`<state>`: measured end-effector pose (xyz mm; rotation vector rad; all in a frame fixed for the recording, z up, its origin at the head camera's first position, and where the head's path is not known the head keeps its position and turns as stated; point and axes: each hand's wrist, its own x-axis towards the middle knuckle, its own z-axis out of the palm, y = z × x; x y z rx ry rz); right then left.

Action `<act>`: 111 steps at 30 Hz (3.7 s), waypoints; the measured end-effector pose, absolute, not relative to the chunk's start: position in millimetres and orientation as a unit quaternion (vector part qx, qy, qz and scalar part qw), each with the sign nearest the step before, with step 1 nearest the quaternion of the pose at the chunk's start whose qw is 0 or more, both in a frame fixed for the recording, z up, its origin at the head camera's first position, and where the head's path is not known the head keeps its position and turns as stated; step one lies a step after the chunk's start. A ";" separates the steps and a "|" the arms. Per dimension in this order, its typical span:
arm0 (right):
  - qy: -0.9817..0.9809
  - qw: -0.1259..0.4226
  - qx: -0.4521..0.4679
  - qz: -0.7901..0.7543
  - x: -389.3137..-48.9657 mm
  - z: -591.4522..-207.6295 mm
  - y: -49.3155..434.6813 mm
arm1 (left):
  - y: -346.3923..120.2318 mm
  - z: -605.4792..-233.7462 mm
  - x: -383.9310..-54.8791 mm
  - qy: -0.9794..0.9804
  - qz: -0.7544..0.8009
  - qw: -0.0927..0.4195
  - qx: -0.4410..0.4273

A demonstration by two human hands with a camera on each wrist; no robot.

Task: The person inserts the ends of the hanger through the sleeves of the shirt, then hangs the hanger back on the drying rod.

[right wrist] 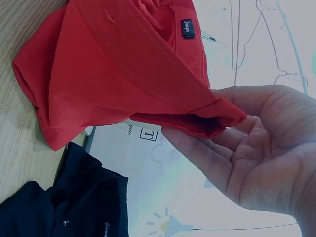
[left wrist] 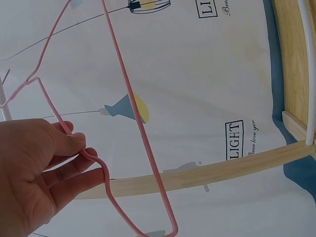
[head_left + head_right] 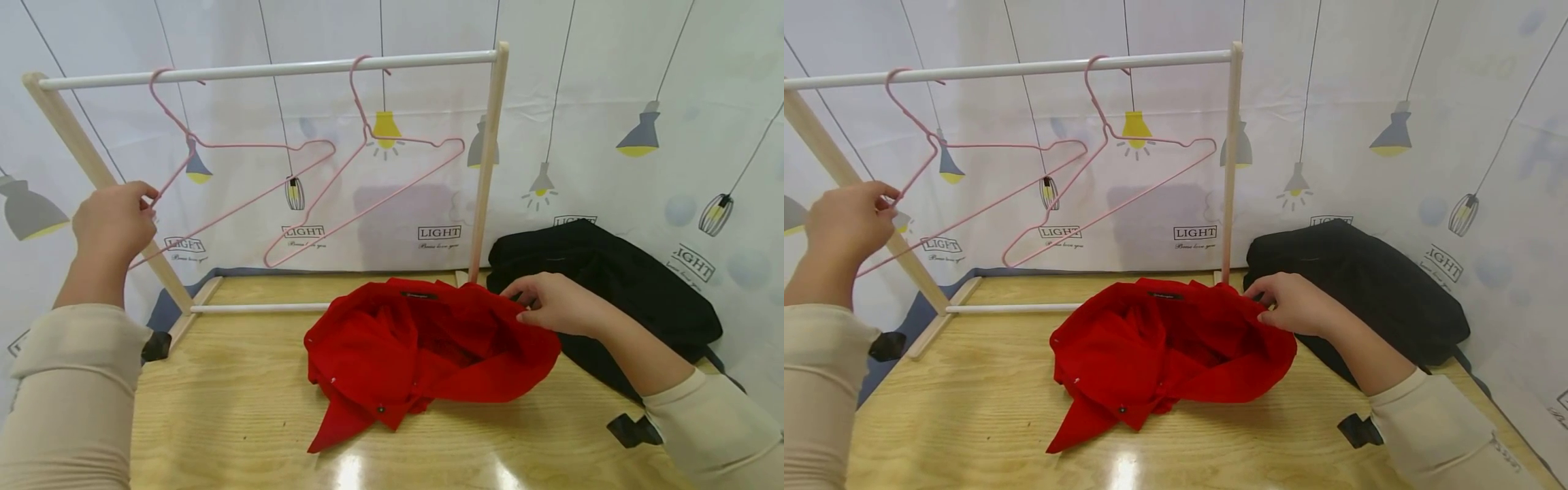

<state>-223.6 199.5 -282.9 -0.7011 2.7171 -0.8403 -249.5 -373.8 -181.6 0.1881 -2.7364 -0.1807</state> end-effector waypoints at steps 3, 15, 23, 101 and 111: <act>0.922 0.109 -0.237 -0.285 -224.4 -284.1 199.6 | -372.6 -179.9 -248.5 -0.977 -0.064 0.195 0.061; 0.920 0.114 -0.239 -0.288 -224.3 -286.4 199.3 | -366.3 -170.3 -238.5 -0.977 -0.066 0.194 0.056; 0.917 0.121 -0.237 -0.297 -223.8 -288.1 197.9 | -365.3 -167.6 -232.5 -0.975 -0.071 0.207 0.047; 0.919 0.067 -0.215 -0.324 -211.3 -309.6 201.2 | -347.2 -315.6 -142.1 -0.945 -0.094 0.271 -0.159; 0.918 0.063 -0.215 -0.326 -211.7 -312.2 200.8 | -332.2 -320.4 -136.3 -0.940 -0.096 0.282 -0.166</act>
